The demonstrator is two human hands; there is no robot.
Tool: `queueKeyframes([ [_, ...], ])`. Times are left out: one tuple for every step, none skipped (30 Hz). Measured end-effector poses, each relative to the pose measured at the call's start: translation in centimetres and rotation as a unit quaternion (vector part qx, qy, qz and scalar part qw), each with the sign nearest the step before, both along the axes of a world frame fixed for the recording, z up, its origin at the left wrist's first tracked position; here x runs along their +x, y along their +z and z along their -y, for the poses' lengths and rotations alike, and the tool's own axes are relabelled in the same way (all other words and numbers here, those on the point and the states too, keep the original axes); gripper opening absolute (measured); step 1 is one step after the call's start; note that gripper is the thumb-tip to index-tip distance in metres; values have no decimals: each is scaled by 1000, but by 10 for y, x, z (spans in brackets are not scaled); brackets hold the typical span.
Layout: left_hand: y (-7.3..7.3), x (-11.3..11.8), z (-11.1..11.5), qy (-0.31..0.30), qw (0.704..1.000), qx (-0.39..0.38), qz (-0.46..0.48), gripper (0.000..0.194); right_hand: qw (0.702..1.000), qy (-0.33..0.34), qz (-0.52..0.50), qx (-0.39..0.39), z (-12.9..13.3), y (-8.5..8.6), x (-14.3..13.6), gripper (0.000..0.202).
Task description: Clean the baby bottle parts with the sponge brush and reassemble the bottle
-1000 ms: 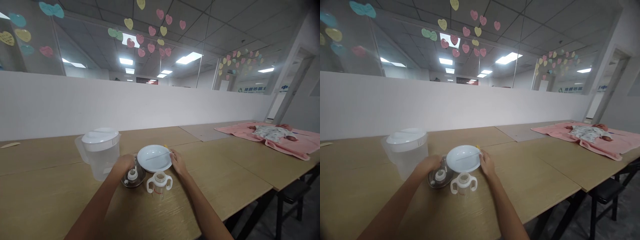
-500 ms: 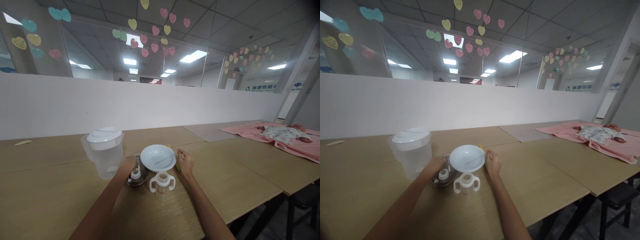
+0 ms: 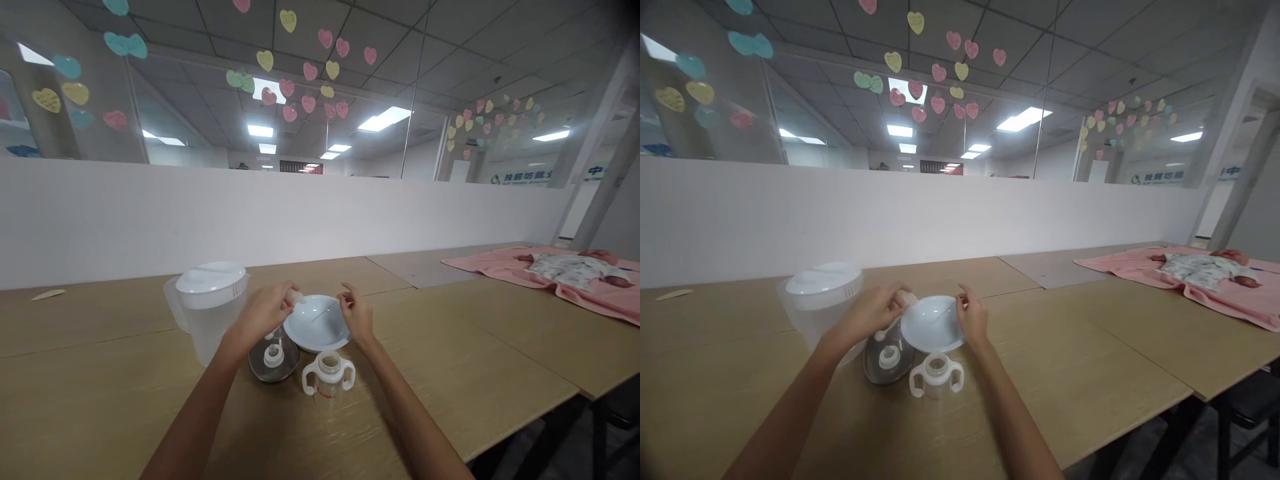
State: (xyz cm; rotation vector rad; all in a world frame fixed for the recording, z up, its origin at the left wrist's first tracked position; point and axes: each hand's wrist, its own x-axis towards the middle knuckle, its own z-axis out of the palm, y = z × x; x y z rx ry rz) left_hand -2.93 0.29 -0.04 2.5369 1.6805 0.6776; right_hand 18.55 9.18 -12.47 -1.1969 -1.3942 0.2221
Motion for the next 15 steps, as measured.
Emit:
queueKeyframes([
  [-4,2,-7,-19,999,-8,38,37,999,35,-12,-10,-5,3,-9,41],
  [-9,3,-14,-29,997,-12,65,37,996,76,-30,-31,-9,4,-18,39],
  [-15,5,-21,-27,996,-8,82,37,989,124,-49,-61,-14,3,-26,37],
  [-20,7,-26,-24,995,1,95,40,979,170,-65,-92,-17,0,-33,36],
  [-25,8,-31,-19,994,12,105,45,972,197,-70,-111,-19,-3,-39,35],
  [-29,9,-35,-15,993,22,118,50,967,212,-71,-124,-20,-7,-43,37],
  [-33,10,-37,-16,990,26,136,55,966,214,-71,-128,-20,-11,-44,41],
  [-36,10,-40,-17,987,26,158,57,968,206,-78,-123,-19,-13,-43,44],
  [-38,11,-42,-19,983,22,182,56,969,198,-96,-114,-18,-14,-40,47],
  [-41,11,-44,-20,979,18,201,51,969,189,-125,-101,-16,-14,-34,49],
  [-43,12,-46,-21,977,15,212,44,966,183,-164,-85,-15,-12,-27,51],
  [-45,13,-48,-20,977,15,212,36,959,179,-210,-69,-14,-10,-19,51],
  [-48,14,-49,-17,978,18,205,28,949,179,-254,-53,-13,-7,-10,50],
  [-50,15,-50,-12,981,21,194,22,940,181,-285,-36,-12,-4,0,48],
  [-52,17,-51,-10,983,23,183,18,932,187,-311,-18,-12,-2,9,45],
])
